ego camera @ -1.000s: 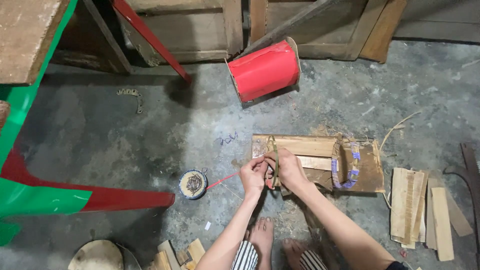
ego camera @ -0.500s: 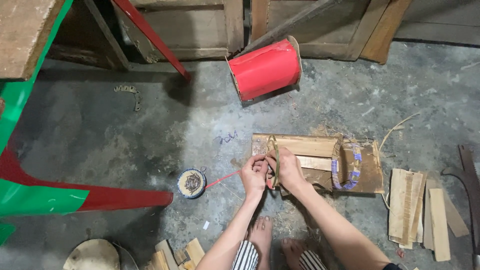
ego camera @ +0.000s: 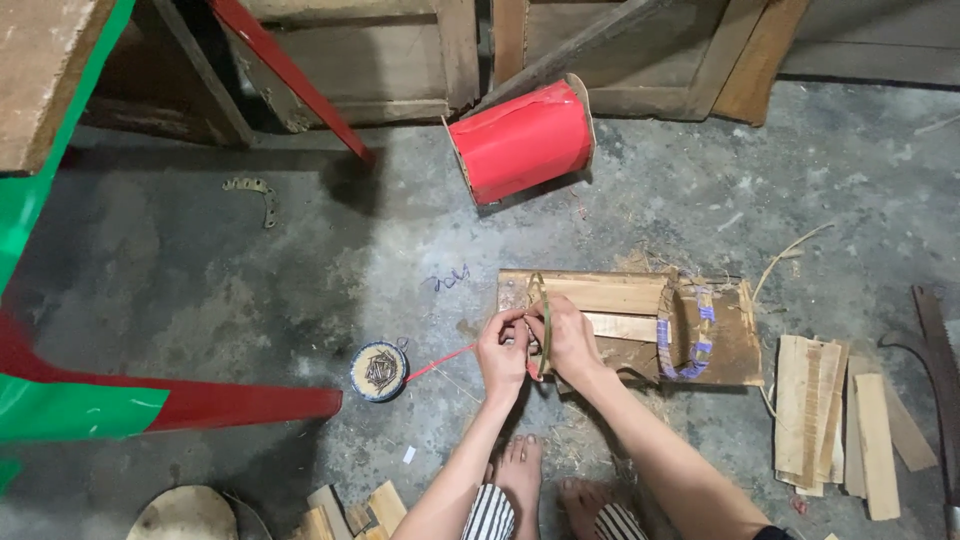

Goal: Assembling a wooden structure by hammering small wooden strips into a frame on the floor.

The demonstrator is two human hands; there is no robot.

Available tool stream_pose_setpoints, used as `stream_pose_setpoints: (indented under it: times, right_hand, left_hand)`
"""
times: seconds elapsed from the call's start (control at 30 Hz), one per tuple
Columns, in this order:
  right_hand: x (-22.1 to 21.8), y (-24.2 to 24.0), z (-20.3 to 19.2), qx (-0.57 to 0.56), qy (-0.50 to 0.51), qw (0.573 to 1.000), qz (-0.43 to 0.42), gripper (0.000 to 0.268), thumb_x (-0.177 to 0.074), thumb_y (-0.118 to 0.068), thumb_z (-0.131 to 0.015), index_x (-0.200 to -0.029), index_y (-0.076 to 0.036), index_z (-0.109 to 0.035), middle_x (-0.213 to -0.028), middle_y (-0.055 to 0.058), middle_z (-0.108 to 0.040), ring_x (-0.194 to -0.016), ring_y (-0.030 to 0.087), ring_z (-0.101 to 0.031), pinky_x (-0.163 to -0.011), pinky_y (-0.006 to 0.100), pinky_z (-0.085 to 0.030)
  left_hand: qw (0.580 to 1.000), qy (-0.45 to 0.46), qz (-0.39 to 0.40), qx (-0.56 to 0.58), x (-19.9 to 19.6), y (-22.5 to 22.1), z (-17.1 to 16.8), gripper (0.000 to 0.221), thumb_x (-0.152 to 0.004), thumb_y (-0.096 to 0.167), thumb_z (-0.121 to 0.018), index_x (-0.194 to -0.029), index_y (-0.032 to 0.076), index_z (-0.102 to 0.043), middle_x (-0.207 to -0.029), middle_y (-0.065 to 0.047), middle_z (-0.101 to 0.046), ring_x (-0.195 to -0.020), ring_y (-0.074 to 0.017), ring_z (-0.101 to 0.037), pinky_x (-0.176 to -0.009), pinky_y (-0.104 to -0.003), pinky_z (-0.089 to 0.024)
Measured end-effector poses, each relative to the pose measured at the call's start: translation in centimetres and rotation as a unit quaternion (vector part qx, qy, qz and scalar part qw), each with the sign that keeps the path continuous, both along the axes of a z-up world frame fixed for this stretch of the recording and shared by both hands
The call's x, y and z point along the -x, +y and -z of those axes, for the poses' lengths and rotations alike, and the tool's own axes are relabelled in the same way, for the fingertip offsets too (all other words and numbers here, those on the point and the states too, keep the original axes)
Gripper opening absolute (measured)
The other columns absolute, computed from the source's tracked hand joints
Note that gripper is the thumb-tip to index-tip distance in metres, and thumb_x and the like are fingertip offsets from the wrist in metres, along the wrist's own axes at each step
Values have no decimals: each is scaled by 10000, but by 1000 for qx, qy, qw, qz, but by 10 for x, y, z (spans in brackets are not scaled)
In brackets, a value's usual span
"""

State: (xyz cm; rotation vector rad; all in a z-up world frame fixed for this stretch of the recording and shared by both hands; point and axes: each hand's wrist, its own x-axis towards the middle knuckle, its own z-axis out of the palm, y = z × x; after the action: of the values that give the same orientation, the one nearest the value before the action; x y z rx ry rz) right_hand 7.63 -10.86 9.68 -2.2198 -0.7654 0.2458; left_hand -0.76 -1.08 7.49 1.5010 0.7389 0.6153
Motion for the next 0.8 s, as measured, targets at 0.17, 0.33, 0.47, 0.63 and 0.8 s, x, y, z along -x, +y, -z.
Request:
stream_pose_setpoints:
  times: [0.17,0.33,0.47,0.63,0.8]
  right_hand:
    - [0,1,-4,-12,-4,1000,-3,57,-914,-203,-711,-957,-173,-732,-952,69,-734,-1003,287,-725,-875,415,-591]
    - [-3,0,13,-2,-5,1000,-1,65,-910,-234,-716,-959,-198,-738,-969,31,-734,-1020,256,-718,-897,395,-584]
    - [-4,-3,24,0,-8,1000,-2,95,-913,-218,-705,-1003,-193,-727,-984,41,-722,-1043,265,-706,-911,404,-578]
    - [-2,-4,9,-16,8,1000,1,133,-893,-162,-707,-1023,-183,-726,-987,81,-716,-1069,307,-688,-932,437,-563]
    - [-3,-4,4,-64,7,998,-15,130,-892,-116,-700,-1007,-160,-741,-946,89,-724,-1032,300,-693,-945,401,-547]
  left_hand:
    - [999,-2,4,-39,0,0,-17,136,-892,47,-721,-983,108,-799,-822,-70,-683,-626,-151,-739,-516,-267,-622]
    - [999,-6,14,-42,1,3,-19,91,-902,83,-753,-972,108,-805,-811,-65,-692,-642,-141,-730,-598,-290,-617]
    - [996,3,23,-88,0,3,-22,74,-906,104,-765,-959,133,-808,-786,-54,-695,-655,-160,-732,-626,-299,-607]
    - [987,6,32,-160,1,3,-24,57,-930,153,-757,-966,166,-799,-797,-35,-713,-692,-163,-703,-663,-309,-581]
    - [977,-4,33,-208,0,2,-17,45,-935,152,-748,-975,160,-765,-828,-37,-715,-723,-201,-721,-685,-316,-589]
